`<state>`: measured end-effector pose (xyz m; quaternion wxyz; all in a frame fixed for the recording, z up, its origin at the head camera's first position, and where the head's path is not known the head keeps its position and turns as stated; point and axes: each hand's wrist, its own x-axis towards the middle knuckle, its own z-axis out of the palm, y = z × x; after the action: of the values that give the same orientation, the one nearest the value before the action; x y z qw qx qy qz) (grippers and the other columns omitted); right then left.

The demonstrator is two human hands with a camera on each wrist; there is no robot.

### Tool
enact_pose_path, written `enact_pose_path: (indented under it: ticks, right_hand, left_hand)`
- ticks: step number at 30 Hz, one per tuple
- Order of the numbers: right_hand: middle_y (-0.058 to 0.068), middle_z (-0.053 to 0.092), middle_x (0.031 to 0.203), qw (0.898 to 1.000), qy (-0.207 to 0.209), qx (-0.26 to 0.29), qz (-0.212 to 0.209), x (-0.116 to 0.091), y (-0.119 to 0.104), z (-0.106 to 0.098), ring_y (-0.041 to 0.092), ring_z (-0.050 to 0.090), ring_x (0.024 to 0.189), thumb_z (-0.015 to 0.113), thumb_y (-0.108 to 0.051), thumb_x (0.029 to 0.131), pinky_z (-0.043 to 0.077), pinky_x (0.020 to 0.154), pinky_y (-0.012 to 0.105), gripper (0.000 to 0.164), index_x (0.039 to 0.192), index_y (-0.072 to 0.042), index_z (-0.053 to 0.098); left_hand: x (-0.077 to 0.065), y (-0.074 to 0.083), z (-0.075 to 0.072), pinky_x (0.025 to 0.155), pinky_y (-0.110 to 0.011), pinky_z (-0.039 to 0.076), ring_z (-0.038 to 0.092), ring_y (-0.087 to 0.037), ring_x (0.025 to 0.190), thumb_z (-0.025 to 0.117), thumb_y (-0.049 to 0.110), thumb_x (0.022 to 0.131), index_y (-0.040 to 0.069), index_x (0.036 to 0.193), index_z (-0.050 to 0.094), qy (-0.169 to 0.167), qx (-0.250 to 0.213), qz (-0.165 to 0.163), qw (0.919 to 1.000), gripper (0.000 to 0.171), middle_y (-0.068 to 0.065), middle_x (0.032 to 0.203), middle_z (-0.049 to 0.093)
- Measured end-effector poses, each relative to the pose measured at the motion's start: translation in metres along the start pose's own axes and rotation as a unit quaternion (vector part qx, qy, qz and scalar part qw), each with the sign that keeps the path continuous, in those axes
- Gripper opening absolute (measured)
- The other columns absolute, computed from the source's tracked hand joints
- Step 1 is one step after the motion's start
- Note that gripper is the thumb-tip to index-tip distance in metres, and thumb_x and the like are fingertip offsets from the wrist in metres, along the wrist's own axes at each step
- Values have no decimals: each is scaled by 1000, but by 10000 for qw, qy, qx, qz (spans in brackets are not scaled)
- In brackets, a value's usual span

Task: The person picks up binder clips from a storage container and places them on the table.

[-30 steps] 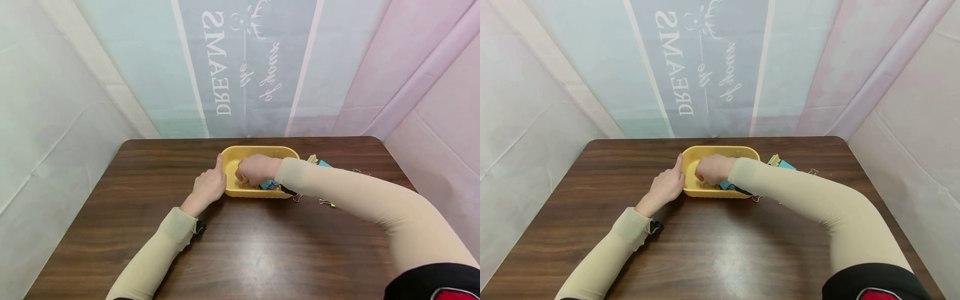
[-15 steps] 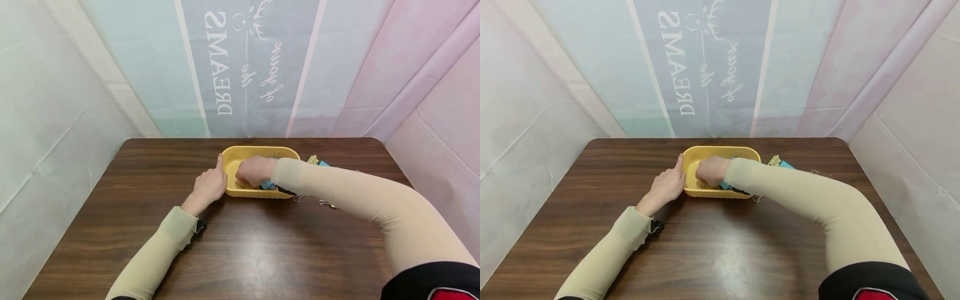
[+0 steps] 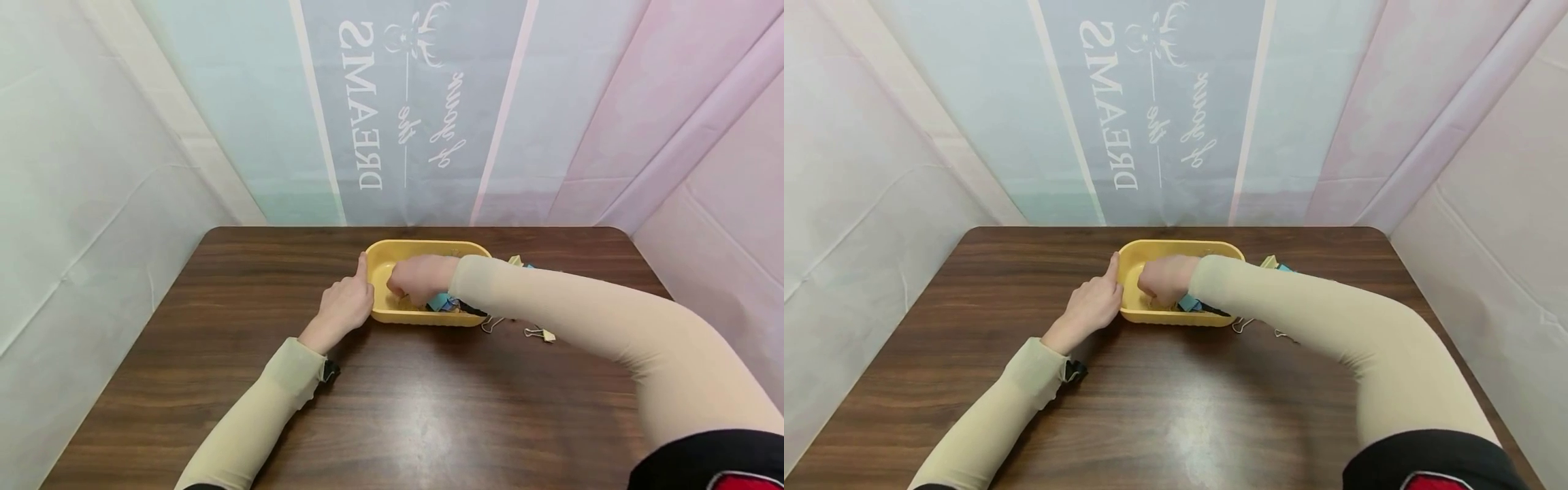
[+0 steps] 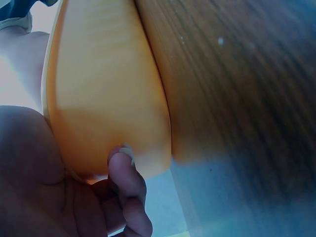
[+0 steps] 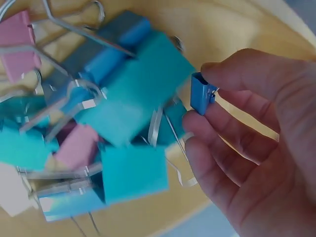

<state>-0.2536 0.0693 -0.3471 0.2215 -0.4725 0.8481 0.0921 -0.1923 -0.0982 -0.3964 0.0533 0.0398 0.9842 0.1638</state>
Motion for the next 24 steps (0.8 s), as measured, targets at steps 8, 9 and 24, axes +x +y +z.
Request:
enact_pose_path:
  ticks: [8, 9, 24]
  right_hand:
    - [3, 65, 98, 9959, 751, 504, -41, -42, 17, -17, 16, 54, 81, 77, -12, 80, 47, 71, 32, 21, 99, -9, 68]
    - [3, 65, 96, 9947, 849, 570, -57, -51, 20, -18, 17, 54, 80, 75, -11, 80, 47, 70, 33, 20, 98, -8, 68]
    - [-4, 61, 94, 9578, 2275, 1655, 592, -152, 88, 51, 15, 58, 82, 71, -8, 86, 49, 71, 36, 17, 101, -14, 70]
  left_hand:
    - [-1, 0, 1, 43, -36, 35, 45, -24, 45, 34, 23, 104, 9, 161, 4, 38, -18, 42, 10000, 65, -8, 57, 52]
    - [-1, 1, 1, 42, -36, 35, 45, -24, 45, 34, 23, 105, 9, 161, 4, 40, -16, 55, 10000, 65, -8, 57, 52]
    - [0, 1, 0, 43, -35, 35, 46, -24, 46, 34, 24, 105, 9, 161, 3, -7, -59, 9, 10000, 66, -9, 59, 53]
